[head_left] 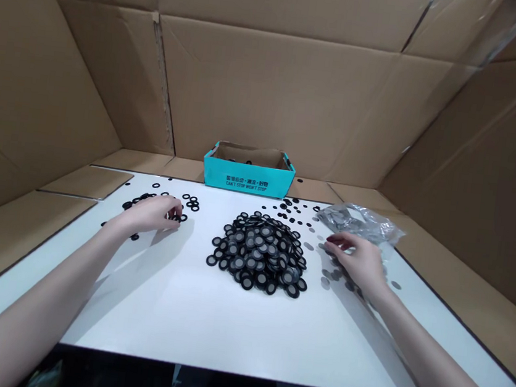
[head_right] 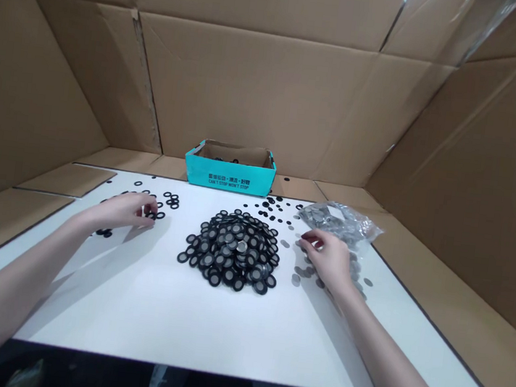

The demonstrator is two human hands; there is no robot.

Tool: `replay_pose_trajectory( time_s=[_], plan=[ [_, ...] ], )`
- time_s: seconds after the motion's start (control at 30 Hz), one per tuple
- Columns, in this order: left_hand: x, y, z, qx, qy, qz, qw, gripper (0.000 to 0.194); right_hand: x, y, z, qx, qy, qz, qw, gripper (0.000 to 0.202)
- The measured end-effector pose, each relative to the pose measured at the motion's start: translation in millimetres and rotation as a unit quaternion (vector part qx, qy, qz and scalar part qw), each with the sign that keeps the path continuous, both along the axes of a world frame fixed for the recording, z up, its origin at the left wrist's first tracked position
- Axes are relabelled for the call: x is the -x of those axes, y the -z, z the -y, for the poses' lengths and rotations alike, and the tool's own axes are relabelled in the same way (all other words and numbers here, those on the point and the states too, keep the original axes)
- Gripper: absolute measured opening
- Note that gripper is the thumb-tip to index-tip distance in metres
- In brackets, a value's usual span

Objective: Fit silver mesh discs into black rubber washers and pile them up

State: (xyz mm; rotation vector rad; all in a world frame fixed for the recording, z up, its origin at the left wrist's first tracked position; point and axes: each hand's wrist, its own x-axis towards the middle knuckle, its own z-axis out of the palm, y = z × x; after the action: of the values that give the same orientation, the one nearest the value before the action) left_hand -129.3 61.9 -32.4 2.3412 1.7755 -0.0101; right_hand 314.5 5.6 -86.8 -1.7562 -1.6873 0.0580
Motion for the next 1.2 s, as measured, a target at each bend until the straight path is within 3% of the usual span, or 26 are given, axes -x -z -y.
replay_pose_trajectory(
  time_s=[0.23, 0.33, 0.4, 0.47, 0.6, 0.73, 1.2],
  plan=[
    [-16, -1.4, 6, -0.011, 0.045, 0.134, 0.99, 0.023, 42, -29.0, 9, -0.047, -0.051, -0.106, 0.992, 0.026],
    [-34, -5.8, 19, 0.016, 0.072, 0.234, 0.969, 0.03, 77, -41.4, 17, -0.055, -0.139, -0.205, 0.967, 0.019],
    [-47, -8.7, 30, 0.081, 0.089, 0.378, 0.918, 0.029, 103, -47.3, 23, -0.054, -0.193, -0.241, 0.95, 0.013],
    [-59, -10.8, 41, 0.12, 0.103, 0.464, 0.872, 0.028, 126, -50.8, 30, -0.045, -0.235, -0.254, 0.937, 0.01],
    [-74, -12.2, 58, 0.178, 0.104, 0.528, 0.824, 0.023, 156, -51.8, 41, -0.024, -0.269, -0.277, 0.922, 0.007],
    [-82, -11.2, 68, 0.216, 0.082, 0.573, 0.787, 0.023, 164, -48.4, 46, -0.033, -0.275, -0.304, 0.911, 0.01],
    [-91, -10.3, 78, 0.202, 0.079, 0.56, 0.8, 0.017, 164, -40.4, 49, -0.08, -0.272, -0.236, 0.929, 0.015]
  ],
)
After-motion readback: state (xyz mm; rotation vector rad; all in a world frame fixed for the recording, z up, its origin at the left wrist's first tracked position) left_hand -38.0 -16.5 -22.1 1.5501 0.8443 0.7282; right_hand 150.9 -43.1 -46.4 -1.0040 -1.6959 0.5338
